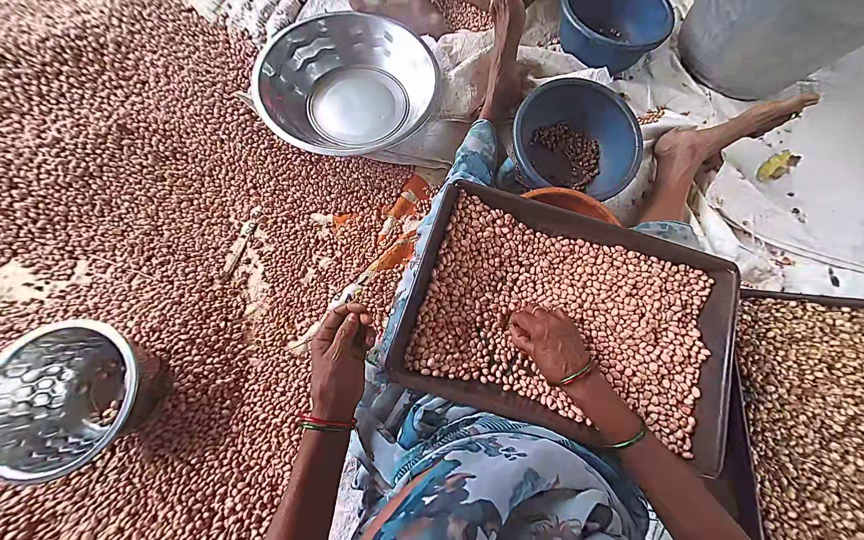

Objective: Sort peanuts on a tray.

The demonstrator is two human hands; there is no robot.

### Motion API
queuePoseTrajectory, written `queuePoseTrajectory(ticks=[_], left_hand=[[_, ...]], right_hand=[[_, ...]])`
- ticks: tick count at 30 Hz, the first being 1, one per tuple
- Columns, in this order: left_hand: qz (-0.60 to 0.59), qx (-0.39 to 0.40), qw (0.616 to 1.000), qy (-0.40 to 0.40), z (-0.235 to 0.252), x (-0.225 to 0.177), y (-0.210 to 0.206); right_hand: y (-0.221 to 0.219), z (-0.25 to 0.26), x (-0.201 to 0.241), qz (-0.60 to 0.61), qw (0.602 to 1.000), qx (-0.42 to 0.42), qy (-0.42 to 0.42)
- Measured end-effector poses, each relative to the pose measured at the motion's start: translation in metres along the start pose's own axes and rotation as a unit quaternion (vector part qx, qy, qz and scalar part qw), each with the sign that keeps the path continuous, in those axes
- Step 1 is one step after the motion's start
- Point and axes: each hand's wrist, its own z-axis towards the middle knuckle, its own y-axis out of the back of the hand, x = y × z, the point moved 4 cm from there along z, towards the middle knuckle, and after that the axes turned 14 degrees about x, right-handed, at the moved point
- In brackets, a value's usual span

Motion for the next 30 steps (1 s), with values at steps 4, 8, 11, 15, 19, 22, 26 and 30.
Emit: queuePoseTrajectory(ticks=[4, 8, 11, 15, 19, 22, 26, 30], left_hand=[[0.0, 0.022, 1.0, -0.02, 0.001, -0.002, 0.0], [0.002, 0.033, 0.999, -0.019, 0.009, -0.003, -0.003], [0.013, 0.047, 0.998, -0.032, 0.015, -0.008, -0.014], [0.041, 0.08, 0.993, -0.081, 0.017, -0.022, -0.03], [0.082, 0.1, 0.987, -0.091, 0.014, -0.025, -0.028], [0.085, 0.091, 0.99, -0.071, 0.012, -0.021, -0.026], [0.086, 0.1, 0.989, -0.073, 0.014, -0.018, -0.028], [0.128, 0.132, 0.98, -0.076, 0.012, -0.017, -0.035]], right_hand=[[0.051, -0.049, -0.067, 0.36, 0.921, -0.114, 0.092], [0.074, -0.069, -0.102, 0.697, 0.656, -0.24, 0.165], [0.056, -0.029, -0.092, 0.442, 0.878, -0.18, -0.026], [0.043, 0.032, -0.052, 0.105, 0.988, -0.109, -0.014], [0.03, 0.057, -0.033, -0.035, 0.993, -0.064, -0.095], [0.03, 0.061, -0.031, -0.034, 0.991, -0.026, -0.128], [0.051, 0.044, -0.055, 0.125, 0.984, 0.027, -0.122], [0.046, 0.019, -0.073, 0.476, 0.877, 0.07, 0.001]])
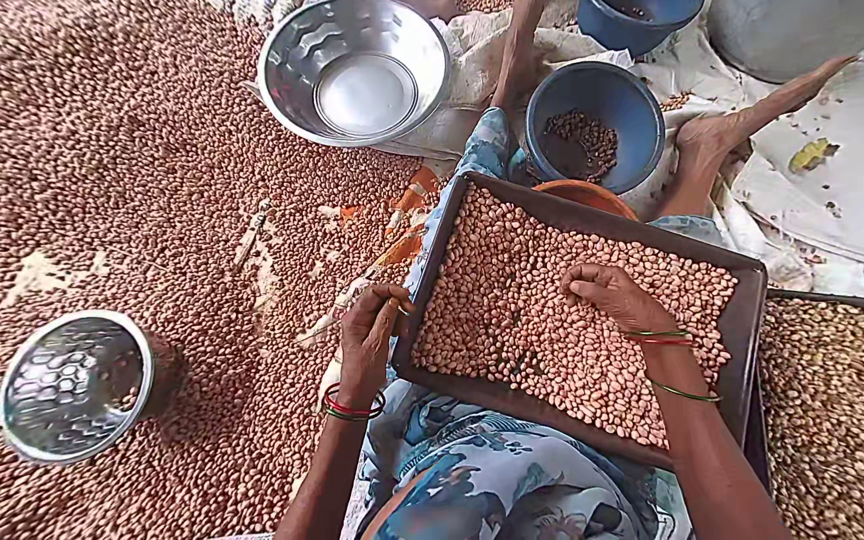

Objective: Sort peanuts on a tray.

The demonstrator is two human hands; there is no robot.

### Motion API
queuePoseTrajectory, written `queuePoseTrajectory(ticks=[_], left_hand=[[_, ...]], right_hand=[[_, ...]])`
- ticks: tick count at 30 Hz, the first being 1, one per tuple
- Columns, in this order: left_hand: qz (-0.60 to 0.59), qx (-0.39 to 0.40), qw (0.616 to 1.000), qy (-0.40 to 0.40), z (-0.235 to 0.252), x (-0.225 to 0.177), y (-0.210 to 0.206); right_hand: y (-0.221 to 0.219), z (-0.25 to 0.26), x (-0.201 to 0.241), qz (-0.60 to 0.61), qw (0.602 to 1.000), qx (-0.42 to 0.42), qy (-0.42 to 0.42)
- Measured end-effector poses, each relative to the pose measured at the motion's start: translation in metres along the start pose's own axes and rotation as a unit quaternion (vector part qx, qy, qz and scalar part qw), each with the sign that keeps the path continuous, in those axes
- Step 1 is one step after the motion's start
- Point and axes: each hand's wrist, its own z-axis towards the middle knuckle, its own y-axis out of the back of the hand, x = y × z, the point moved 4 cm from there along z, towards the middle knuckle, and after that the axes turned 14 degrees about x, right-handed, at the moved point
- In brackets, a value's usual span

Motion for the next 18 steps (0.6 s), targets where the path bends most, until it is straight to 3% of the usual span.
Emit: queuePoseTrajectory(ticks=[2, 3, 5, 7, 10, 13, 16, 18], left_hand=[[0.097, 0.018, 0.995, 0.003, 0.001, -0.001, -0.006], [0.21, 0.034, 0.977, 0.0, 0.003, -0.003, -0.01], [0.44, 0.093, 0.893, -0.014, 0.007, -0.012, -0.028], [0.54, 0.163, 0.826, -0.003, 0.01, -0.012, -0.054], [0.545, 0.268, 0.784, 0.133, 0.011, -0.004, -0.088], [0.52, 0.372, 0.715, 0.283, 0.018, -0.003, -0.111], [0.496, 0.424, 0.69, 0.312, 0.02, -0.005, -0.125], [0.439, 0.481, 0.698, 0.298, 0.018, -0.004, -0.131]], right_hand=[[-0.022, -0.005, -0.011, 0.195, 0.98, 0.037, 0.032], [-0.036, -0.007, -0.013, 0.225, 0.974, 0.037, 0.022], [-0.055, -0.015, -0.01, 0.144, 0.988, 0.055, -0.012], [-0.055, -0.034, -0.002, 0.049, 0.996, 0.075, -0.005], [-0.022, -0.08, 0.008, 0.112, 0.986, -0.006, 0.126], [0.019, -0.132, 0.006, 0.175, 0.951, -0.192, 0.169], [0.028, -0.164, -0.01, 0.127, 0.944, -0.291, 0.09], [0.013, -0.159, -0.018, 0.039, 0.971, -0.231, -0.042]])
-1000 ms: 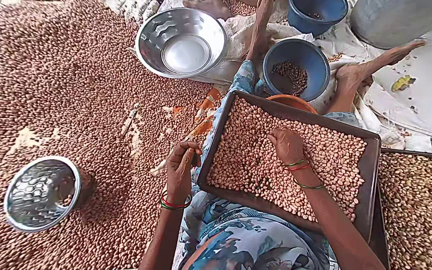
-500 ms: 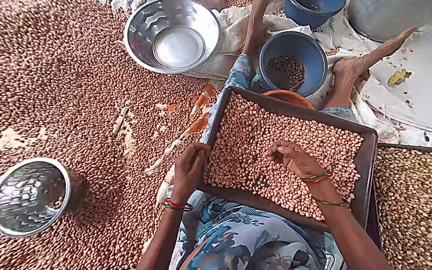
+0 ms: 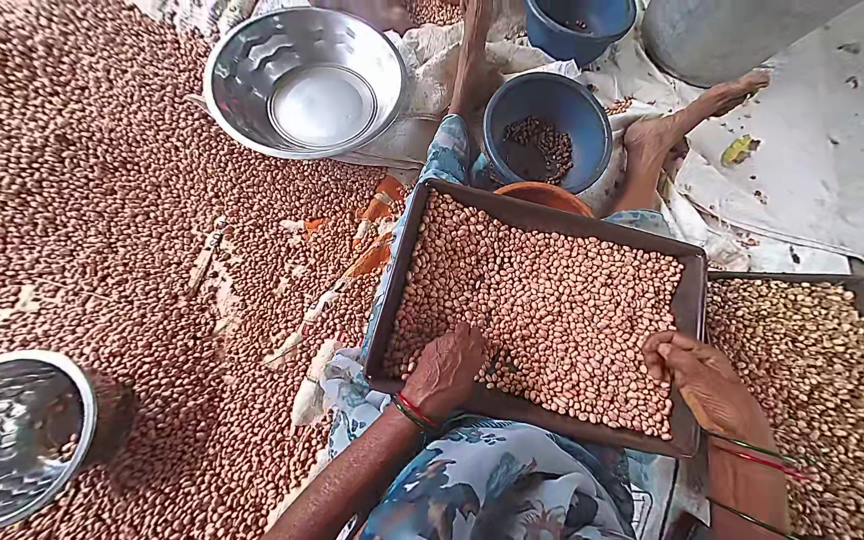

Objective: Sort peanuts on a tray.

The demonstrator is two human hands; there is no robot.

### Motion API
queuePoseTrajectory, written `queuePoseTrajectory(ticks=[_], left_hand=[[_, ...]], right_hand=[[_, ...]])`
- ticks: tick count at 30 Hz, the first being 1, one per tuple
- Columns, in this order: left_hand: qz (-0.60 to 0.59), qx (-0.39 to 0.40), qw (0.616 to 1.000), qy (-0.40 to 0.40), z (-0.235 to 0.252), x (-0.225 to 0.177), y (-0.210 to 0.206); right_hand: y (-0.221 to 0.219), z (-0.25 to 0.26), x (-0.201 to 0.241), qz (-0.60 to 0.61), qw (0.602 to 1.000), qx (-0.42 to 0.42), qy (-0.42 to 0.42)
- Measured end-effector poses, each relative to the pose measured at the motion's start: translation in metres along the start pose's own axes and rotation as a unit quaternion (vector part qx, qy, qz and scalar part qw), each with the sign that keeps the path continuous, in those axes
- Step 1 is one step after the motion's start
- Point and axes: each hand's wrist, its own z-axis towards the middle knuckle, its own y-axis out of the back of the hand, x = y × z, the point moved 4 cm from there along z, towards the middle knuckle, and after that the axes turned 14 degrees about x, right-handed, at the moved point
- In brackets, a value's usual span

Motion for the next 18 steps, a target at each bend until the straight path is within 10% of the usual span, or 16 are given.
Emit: queuePoseTrajectory(ticks=[3, 8, 14, 18], left_hand=[[-0.044, -0.023, 0.987, -0.152, -0.002, 0.003, -0.007], [-0.128, -0.301, 0.926, -0.187, -0.036, 0.04, 0.003], [-0.403, -0.417, 0.793, -0.187, -0.07, 0.102, 0.002], [-0.44, -0.44, 0.756, -0.204, -0.087, 0.125, -0.004]], right_hand=[[-0.042, 0.026, 0.009, -0.197, 0.954, 0.195, -0.113], [-0.053, 0.094, 0.072, -0.087, 0.98, -0.016, 0.176], [-0.199, 0.138, 0.04, -0.322, 0.85, 0.275, 0.313], [-0.164, 0.133, 0.018, -0.458, 0.801, 0.249, 0.294]])
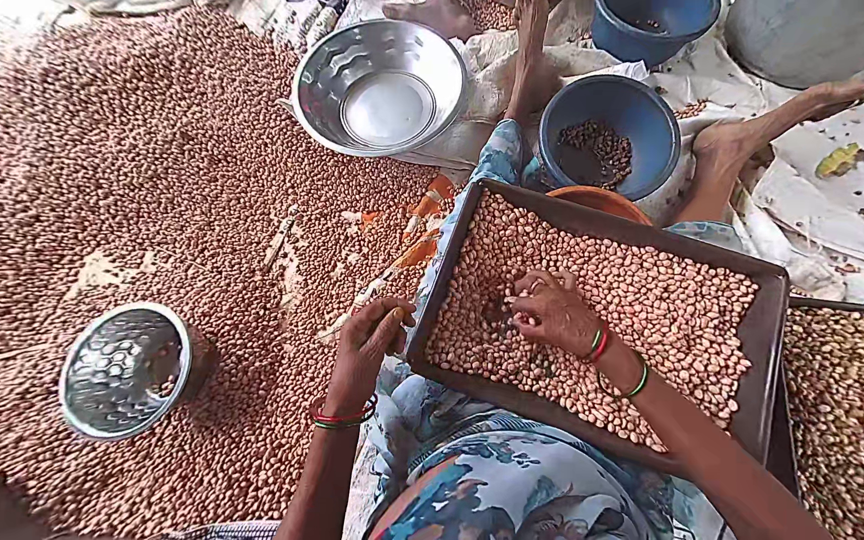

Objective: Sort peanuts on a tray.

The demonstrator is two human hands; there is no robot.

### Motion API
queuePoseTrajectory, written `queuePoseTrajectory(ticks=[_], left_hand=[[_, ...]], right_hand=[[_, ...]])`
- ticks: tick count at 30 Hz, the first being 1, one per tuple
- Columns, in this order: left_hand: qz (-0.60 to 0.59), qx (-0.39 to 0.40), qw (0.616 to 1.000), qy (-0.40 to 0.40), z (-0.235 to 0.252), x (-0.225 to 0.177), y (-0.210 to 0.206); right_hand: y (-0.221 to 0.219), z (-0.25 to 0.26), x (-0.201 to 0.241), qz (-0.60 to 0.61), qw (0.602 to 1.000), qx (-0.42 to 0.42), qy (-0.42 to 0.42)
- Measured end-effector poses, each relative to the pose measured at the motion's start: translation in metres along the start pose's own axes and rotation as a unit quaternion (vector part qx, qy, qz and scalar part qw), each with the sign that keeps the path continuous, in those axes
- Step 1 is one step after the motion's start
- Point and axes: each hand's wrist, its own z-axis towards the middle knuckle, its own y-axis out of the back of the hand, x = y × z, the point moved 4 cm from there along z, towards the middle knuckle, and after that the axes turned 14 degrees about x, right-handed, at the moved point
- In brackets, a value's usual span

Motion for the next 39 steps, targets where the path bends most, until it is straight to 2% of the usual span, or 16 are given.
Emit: queuePoseTrajectory(ticks=[2, 4, 6, 9, 12, 14, 17, 18, 20, 22, 23, 28, 32, 36, 39], left_hand=[[-0.035, -0.018, 0.999, -0.004, -0.003, 0.006, 0.01], [-0.09, -0.052, 0.995, -0.002, -0.003, 0.013, 0.014], [-0.144, -0.08, 0.986, -0.012, 0.003, 0.017, 0.011], [-0.187, -0.091, 0.978, -0.031, 0.015, 0.013, -0.002], [-0.186, -0.057, 0.979, -0.065, 0.02, 0.007, -0.008], [-0.168, -0.042, 0.982, -0.07, 0.019, 0.007, -0.003], [-0.182, -0.074, 0.979, -0.05, 0.014, 0.017, 0.009], [-0.201, -0.094, 0.974, -0.039, 0.012, 0.024, 0.013], [-0.245, -0.132, 0.96, -0.022, 0.01, 0.034, 0.016], [-0.28, -0.15, 0.948, -0.014, 0.01, 0.039, 0.013], [-0.285, -0.146, 0.947, -0.011, 0.01, 0.038, 0.011], [-0.253, -0.129, 0.958, -0.031, 0.007, 0.028, 0.011], [-0.254, -0.145, 0.956, -0.024, 0.006, 0.034, 0.02], [-0.264, -0.143, 0.953, -0.027, 0.007, 0.04, 0.02], [-0.268, -0.147, 0.952, -0.014, 0.008, 0.039, 0.015]], right_hand=[[0.032, -0.03, -0.028, -0.038, 0.992, -0.007, -0.124], [0.057, -0.044, -0.032, -0.061, 0.971, -0.002, -0.23], [0.058, -0.038, -0.01, -0.044, 0.976, -0.003, -0.215], [0.013, -0.007, 0.041, 0.064, 0.993, 0.073, -0.066], [-0.034, -0.011, 0.063, 0.094, 0.991, 0.069, 0.064], [-0.027, -0.039, 0.058, 0.094, 0.99, 0.096, 0.05], [0.018, -0.081, 0.027, 0.071, 0.977, 0.171, -0.107], [0.034, -0.089, 0.014, 0.059, 0.975, 0.154, -0.149], [0.06, -0.092, -0.006, 0.036, 0.973, 0.053, -0.224], [0.071, -0.079, -0.02, 0.016, 0.962, -0.067, -0.262], [0.069, -0.07, -0.027, 0.006, 0.957, -0.1, -0.274], [0.043, -0.038, -0.044, -0.051, 0.949, -0.093, -0.297], [0.061, -0.037, -0.043, -0.013, 0.953, -0.031, -0.301], [0.122, -0.046, -0.056, 0.055, 0.938, -0.195, -0.282], [0.124, -0.036, -0.054, 0.043, 0.951, -0.197, -0.236]])
